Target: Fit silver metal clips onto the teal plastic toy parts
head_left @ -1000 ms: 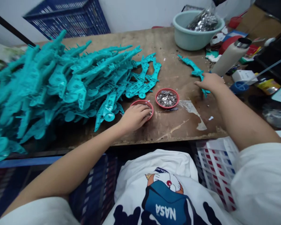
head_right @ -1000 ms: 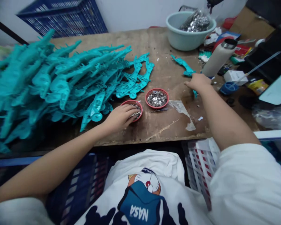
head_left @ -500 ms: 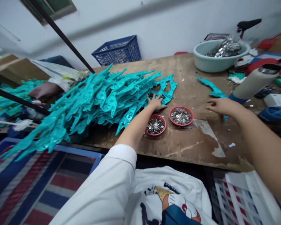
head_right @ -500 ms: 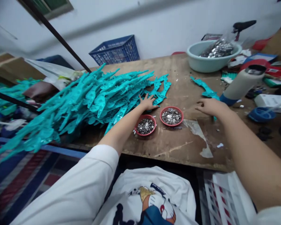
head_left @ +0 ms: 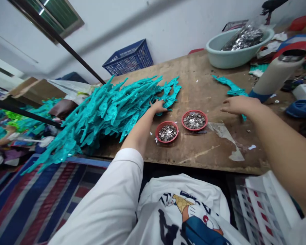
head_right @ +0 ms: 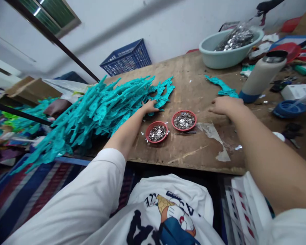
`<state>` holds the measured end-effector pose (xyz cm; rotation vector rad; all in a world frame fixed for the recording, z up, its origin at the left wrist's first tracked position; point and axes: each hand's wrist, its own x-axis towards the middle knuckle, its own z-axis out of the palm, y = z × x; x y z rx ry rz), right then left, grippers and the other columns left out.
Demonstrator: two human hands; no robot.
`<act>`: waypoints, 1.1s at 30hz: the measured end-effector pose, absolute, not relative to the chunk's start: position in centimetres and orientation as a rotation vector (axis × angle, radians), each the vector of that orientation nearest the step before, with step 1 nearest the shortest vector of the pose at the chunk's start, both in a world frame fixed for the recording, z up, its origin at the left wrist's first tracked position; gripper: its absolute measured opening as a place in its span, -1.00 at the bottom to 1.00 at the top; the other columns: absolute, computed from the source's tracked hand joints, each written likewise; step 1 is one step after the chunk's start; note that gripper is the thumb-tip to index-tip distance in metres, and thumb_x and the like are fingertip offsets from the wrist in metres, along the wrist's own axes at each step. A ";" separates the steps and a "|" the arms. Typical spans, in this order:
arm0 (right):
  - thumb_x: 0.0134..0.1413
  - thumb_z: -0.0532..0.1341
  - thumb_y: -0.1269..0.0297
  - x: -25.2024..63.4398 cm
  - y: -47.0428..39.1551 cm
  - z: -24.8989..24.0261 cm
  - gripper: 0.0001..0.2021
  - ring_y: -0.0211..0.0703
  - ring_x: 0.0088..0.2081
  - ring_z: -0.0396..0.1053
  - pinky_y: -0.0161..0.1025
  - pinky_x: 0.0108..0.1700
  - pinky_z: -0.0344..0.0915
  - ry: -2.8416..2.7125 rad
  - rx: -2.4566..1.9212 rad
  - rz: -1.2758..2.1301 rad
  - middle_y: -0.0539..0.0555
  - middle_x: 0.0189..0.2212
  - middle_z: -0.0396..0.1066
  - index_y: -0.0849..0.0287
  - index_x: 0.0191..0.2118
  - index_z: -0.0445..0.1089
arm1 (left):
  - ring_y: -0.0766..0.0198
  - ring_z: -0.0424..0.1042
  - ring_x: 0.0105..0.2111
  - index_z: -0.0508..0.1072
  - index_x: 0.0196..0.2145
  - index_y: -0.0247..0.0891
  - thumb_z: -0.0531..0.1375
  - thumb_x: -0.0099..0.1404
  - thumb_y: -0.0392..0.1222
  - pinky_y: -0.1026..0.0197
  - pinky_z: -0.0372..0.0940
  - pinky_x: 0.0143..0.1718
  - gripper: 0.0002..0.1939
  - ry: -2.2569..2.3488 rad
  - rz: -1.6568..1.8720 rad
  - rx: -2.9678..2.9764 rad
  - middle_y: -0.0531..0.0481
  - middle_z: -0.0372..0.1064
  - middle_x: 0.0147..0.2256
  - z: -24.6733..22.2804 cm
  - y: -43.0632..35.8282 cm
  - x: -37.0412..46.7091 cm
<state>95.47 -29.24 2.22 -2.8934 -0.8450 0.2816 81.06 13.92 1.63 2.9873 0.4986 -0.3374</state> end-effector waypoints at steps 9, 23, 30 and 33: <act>0.61 0.15 -0.16 87.5 -26.2 8.0 -0.44 0.40 0.42 0.42 0.21 0.50 0.33 -1.008 -2.419 0.293 0.31 0.33 0.55 0.12 0.36 0.57 | -0.16 0.66 0.11 0.36 0.42 -0.33 0.33 0.63 0.23 -0.04 0.52 0.24 -0.31 0.479 0.290 2.797 -0.32 0.63 0.09 7.0 1.9 73.0; 0.31 0.38 -0.27 75.2 -24.4 6.9 -0.53 0.09 -0.13 0.61 -0.13 -0.10 0.48 -1.476 -2.140 1.254 0.11 -0.14 0.69 0.07 -0.09 0.66 | -0.36 0.20 0.60 0.47 0.55 0.00 0.18 0.63 -0.31 -0.50 0.34 0.47 -0.38 -0.723 -0.276 3.156 -0.14 0.14 0.63 8.8 -6.9 51.7; 0.56 0.20 0.04 80.6 -21.3 4.5 -0.62 0.25 -0.01 0.60 -0.03 0.00 0.42 -1.513 -2.817 0.484 0.26 -0.06 0.69 0.08 0.07 0.75 | -0.40 0.04 0.65 0.20 0.71 0.09 0.22 0.58 -0.33 -0.37 0.50 0.34 -0.15 -0.535 -0.866 3.006 -0.08 -0.20 0.70 2.0 -3.7 57.3; 0.52 0.18 0.10 83.5 -20.0 3.1 -0.57 0.41 0.17 0.54 0.10 0.18 0.43 -1.441 -2.820 0.444 0.30 0.07 0.67 0.12 0.21 0.72 | -0.33 0.22 0.59 0.24 0.69 0.11 0.05 0.59 -0.42 -0.29 0.54 0.25 -0.17 -0.547 -0.787 2.982 -0.03 -0.15 0.70 1.5 -3.0 58.2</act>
